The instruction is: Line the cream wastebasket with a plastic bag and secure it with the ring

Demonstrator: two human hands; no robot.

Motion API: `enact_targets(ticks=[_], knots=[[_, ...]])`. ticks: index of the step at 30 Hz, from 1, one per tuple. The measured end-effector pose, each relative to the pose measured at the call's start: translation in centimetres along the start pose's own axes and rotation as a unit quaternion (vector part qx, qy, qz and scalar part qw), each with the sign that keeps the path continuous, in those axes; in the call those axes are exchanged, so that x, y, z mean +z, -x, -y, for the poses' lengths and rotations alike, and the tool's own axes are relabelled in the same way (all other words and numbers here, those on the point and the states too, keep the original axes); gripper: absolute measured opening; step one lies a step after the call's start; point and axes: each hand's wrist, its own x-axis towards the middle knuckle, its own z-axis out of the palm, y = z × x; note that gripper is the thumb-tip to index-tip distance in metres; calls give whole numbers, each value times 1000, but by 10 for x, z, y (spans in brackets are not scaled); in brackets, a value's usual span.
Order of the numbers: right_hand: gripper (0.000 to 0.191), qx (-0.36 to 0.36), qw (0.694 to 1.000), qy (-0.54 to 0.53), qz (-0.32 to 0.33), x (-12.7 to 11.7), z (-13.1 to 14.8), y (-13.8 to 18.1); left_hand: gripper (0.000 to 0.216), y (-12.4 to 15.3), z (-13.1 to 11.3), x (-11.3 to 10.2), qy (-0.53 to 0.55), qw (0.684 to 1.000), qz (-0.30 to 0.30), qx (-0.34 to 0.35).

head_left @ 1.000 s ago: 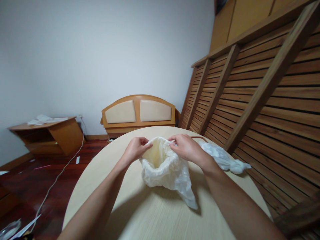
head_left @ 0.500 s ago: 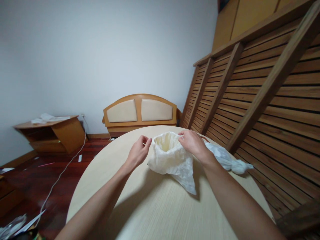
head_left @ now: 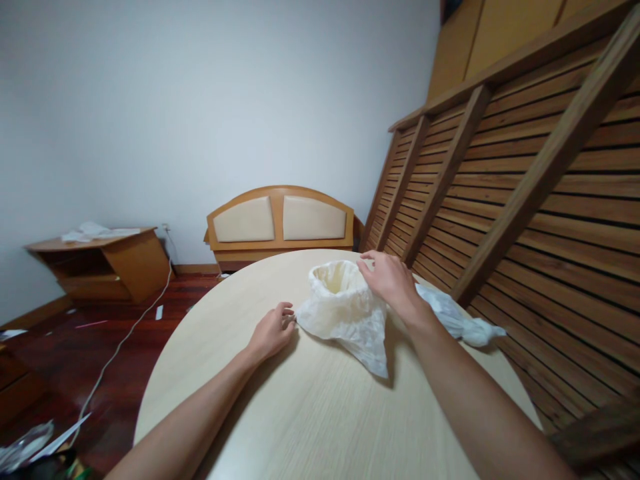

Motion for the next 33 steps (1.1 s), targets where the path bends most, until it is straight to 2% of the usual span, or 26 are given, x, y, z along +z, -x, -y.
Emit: enact_targets(ticks=[3,5,8,11,13,17,19,28,33], knots=[[26,-106,990,-46,-85,-4,6,7,42,-3,3,6,12,1000,8,12],[26,-181,976,-49,-108,-4,10,20,41,-4,4,9,13,1000,3,9],[27,-333,940,-21,-65,3,11,49,37,-7,6,14,16,1000,-5,0],[28,-496,868,11,0,17,5,81,33,-10,7,16,17,1000,-16,-4],[27,-558,829,10,29,28,-1,97,31,-11,8,16,15,1000,-24,2],[19,-565,819,12,103,43,-14,109,22,-14,12,18,-5,999,-36,17],[17,-561,820,14,114,48,-19,108,16,-16,15,19,-22,999,-39,26],[28,-522,849,75,35,55,-36,108,19,-22,19,21,-50,997,-51,43],[23,-505,860,68,17,57,-41,102,20,-20,18,13,-48,997,-51,26]])
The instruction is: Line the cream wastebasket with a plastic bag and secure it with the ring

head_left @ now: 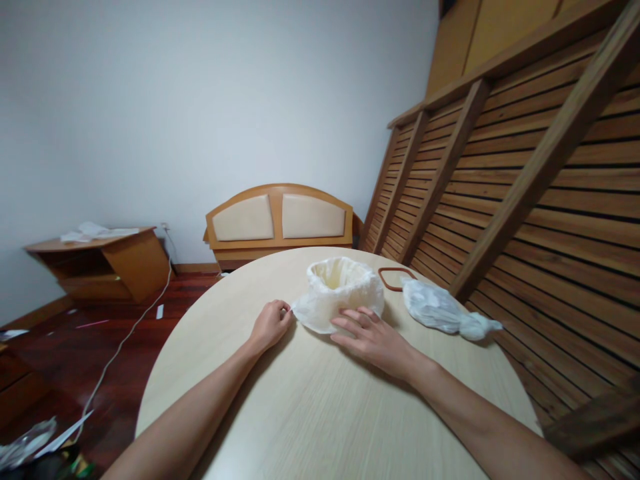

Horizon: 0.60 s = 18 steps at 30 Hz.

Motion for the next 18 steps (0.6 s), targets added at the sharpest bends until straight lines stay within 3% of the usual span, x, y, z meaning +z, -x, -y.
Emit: enact_targets(ticks=[8,18], knots=[[19,11,1000,-10,7,-6,-14,-3,21,6,-4,-13,1,999,48,-19],[16,40,999,-11,-16,-1,-15,0,9,15,-17,-39,-84,988,114,59]])
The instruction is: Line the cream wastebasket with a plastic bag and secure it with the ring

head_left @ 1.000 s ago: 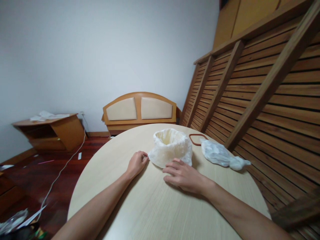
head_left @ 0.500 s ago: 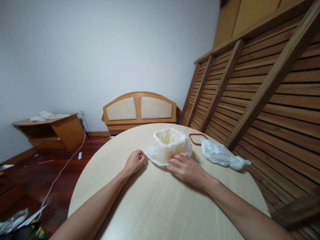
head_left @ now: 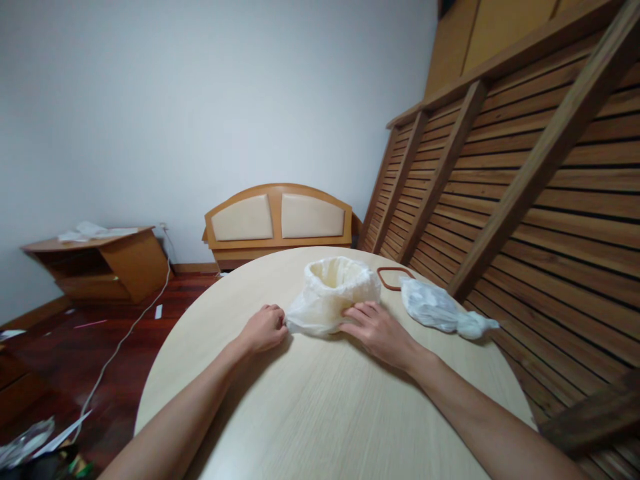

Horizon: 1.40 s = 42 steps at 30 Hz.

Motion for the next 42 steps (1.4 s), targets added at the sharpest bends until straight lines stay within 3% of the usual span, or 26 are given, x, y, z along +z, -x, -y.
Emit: enact_targets(ticks=[5,12,19,24,33,42], knots=[[15,-15,999,-36,-8,-8,-2,2,18,3,-1,2,-13,999,-22,-20],[22,-34,999,-22,-28,-15,-14,6,21,-3,7,16,77,992,-75,-60],[12,3,996,-55,67,-19,-8,3,15,-8,16,15,106,986,-92,-85],[28,20,988,-72,133,-20,-1,0,12,-8,17,12,86,987,-97,-96],[15,65,976,-116,173,-31,-11,11,17,-7,20,12,74,985,-97,-119],[14,98,966,-102,216,-17,-7,11,14,-5,16,15,62,991,-55,-104]])
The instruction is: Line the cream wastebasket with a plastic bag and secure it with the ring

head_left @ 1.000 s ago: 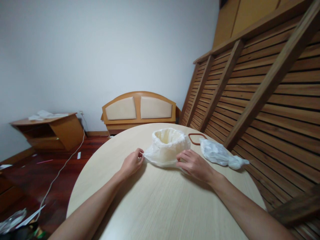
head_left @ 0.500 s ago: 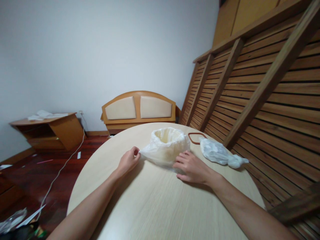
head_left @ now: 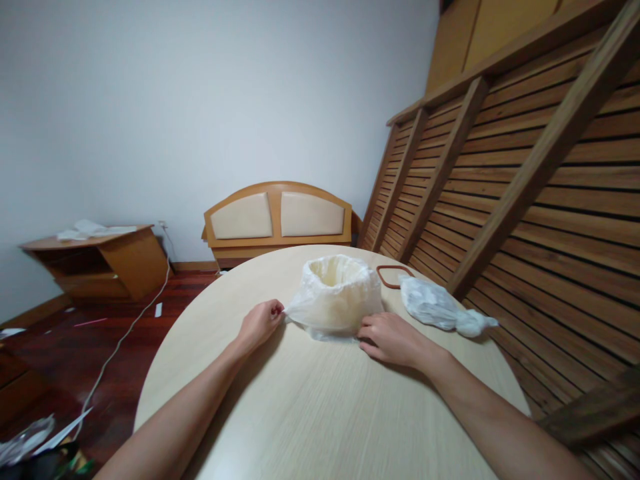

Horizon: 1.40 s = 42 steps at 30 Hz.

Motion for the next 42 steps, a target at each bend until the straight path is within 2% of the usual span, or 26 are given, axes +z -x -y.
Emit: enact_targets(ticks=[5,9,11,13,17,21,26,29,34,37,42], knots=[[17,10,1000,-8,-4,-3,0,1,16,5,-6,0,-11,1000,7,21],[28,-3,1000,-11,-23,-8,-1,1,34,9,-16,-1,8,997,-48,55],[25,-20,999,-9,-50,-10,0,0,32,12,-22,0,28,993,-74,89],[20,-47,996,-13,-73,-10,4,-2,29,15,-29,4,35,991,-72,108],[24,-100,992,-35,-75,-3,16,-6,29,21,-38,15,27,995,-20,90],[32,-106,992,-39,-53,8,27,-12,36,22,-39,23,14,996,11,91],[36,-71,997,-37,-21,15,33,-15,47,20,-36,25,10,995,-15,102],[35,-51,998,-22,-10,14,35,-15,42,20,-35,23,14,996,-27,84],[29,-27,1000,6,-14,12,36,-15,30,17,-33,23,10,999,-7,45],[26,-42,999,12,-9,11,36,-16,26,13,-32,24,12,999,-21,37],[28,-108,994,-14,-22,10,35,-16,18,12,-33,23,3,998,-51,28]])
